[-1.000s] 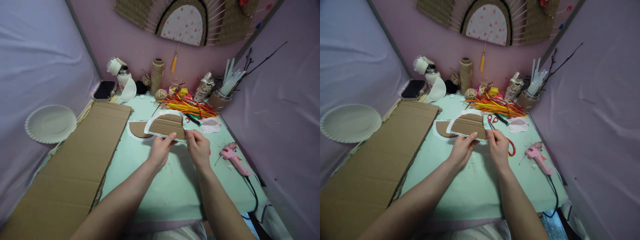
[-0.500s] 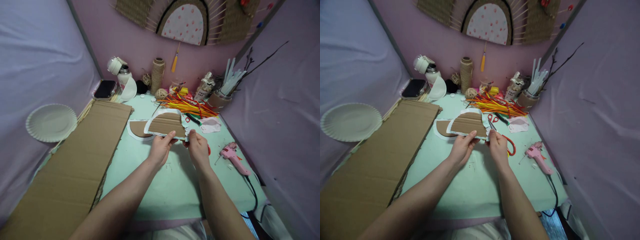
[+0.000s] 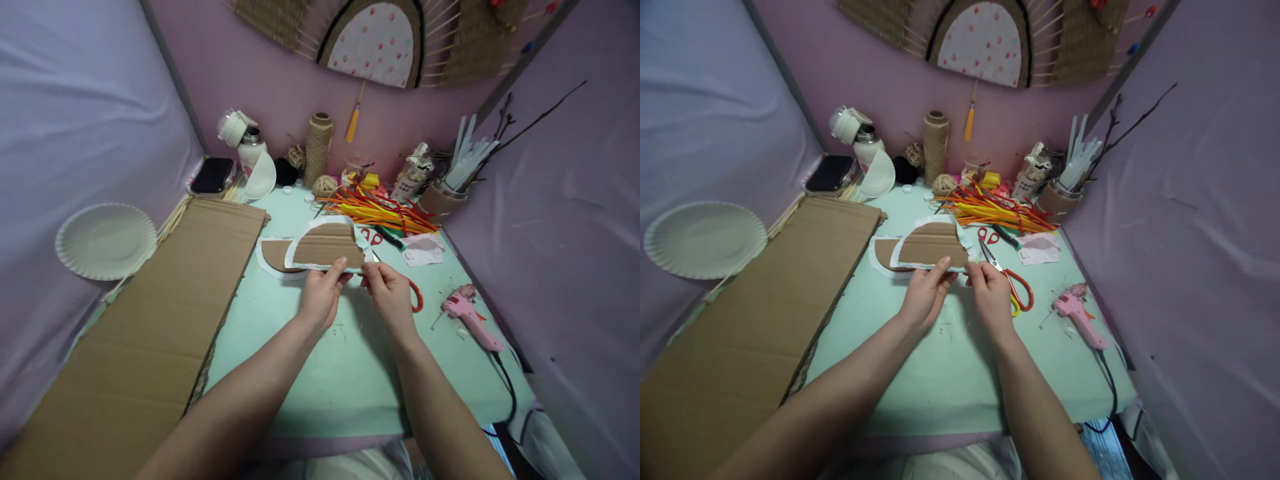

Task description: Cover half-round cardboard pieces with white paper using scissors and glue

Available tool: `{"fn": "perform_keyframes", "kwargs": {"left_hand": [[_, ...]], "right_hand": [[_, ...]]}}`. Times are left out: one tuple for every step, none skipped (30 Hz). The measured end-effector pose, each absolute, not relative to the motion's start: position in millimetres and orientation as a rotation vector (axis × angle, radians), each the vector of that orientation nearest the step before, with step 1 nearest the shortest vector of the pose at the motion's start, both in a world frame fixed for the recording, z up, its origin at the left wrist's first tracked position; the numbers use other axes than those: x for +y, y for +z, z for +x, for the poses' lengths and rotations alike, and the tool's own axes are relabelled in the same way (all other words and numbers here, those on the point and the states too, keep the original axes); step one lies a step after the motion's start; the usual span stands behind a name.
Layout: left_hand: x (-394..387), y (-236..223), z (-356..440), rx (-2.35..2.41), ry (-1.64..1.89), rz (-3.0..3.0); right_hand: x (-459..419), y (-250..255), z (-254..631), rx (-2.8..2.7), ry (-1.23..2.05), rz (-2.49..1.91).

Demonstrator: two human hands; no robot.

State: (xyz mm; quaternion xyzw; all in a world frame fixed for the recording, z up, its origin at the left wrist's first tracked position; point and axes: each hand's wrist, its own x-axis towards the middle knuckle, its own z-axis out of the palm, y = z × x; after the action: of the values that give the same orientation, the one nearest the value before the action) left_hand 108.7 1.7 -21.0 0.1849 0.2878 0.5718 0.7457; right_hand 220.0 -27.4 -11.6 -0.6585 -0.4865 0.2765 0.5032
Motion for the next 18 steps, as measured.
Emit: {"fn": "perform_keyframes", "kwargs": {"left_hand": [[2, -21, 108, 0.639, 1.253, 0.413], [3, -21, 107, 0.650, 1.250, 0.419], [4, -21, 107, 0.662, 1.242, 0.424], [5, -22, 106, 0.676, 1.228, 0.431], [6, -22, 105, 0.692, 1.209, 0.443], [7, -22, 105, 0.711, 1.183, 0.462], [7, -22, 104, 0.735, 1.153, 0.487], [7, -23, 104, 0.761, 1.120, 0.517], [7, -23, 104, 0.789, 1.090, 0.548], [6, -24, 105, 0.812, 1.066, 0.579], [6, -25, 105, 0.828, 1.051, 0.605], [5, -26, 106, 0.837, 1.056, 0.621], [5, -26, 107, 0.843, 1.081, 0.622], [4, -26, 108, 0.844, 1.118, 0.608], [4, -26, 108, 0.839, 1.160, 0.575], [4, -25, 109, 0.825, 1.199, 0.527], [4, -23, 109, 0.802, 1.226, 0.473], [5, -21, 108, 0.770, 1.238, 0.421]], "right_hand": [[-26, -13, 221, -1.159, 0.696, -1.586], [-25, -15, 222, -1.132, 0.747, -1.575], [-24, -18, 225, -1.097, 0.814, -1.557], [-23, -21, 227, -1.058, 0.880, -1.533], [-22, -23, 230, -1.021, 0.933, -1.504], [-21, -26, 233, -0.987, 0.960, -1.477], [-20, -28, 236, -0.960, 0.959, -1.458], [-19, -30, 239, -0.942, 0.938, -1.447], [-19, -31, 241, -0.933, 0.911, -1.447], [-19, -32, 242, -0.927, 0.890, -1.454], [-19, -32, 243, -0.924, 0.881, -1.459], [-19, -32, 242, -0.923, 0.884, -1.457], [-20, -32, 241, -0.921, 0.902, -1.447], [-20, -31, 238, -0.915, 0.933, -1.429], [-20, -31, 235, -0.902, 0.976, -1.409], [-21, -30, 232, -0.885, 1.026, -1.390], [-21, -30, 229, -0.867, 1.079, -1.374], [-21, -29, 226, -0.852, 1.128, -1.363]]}}
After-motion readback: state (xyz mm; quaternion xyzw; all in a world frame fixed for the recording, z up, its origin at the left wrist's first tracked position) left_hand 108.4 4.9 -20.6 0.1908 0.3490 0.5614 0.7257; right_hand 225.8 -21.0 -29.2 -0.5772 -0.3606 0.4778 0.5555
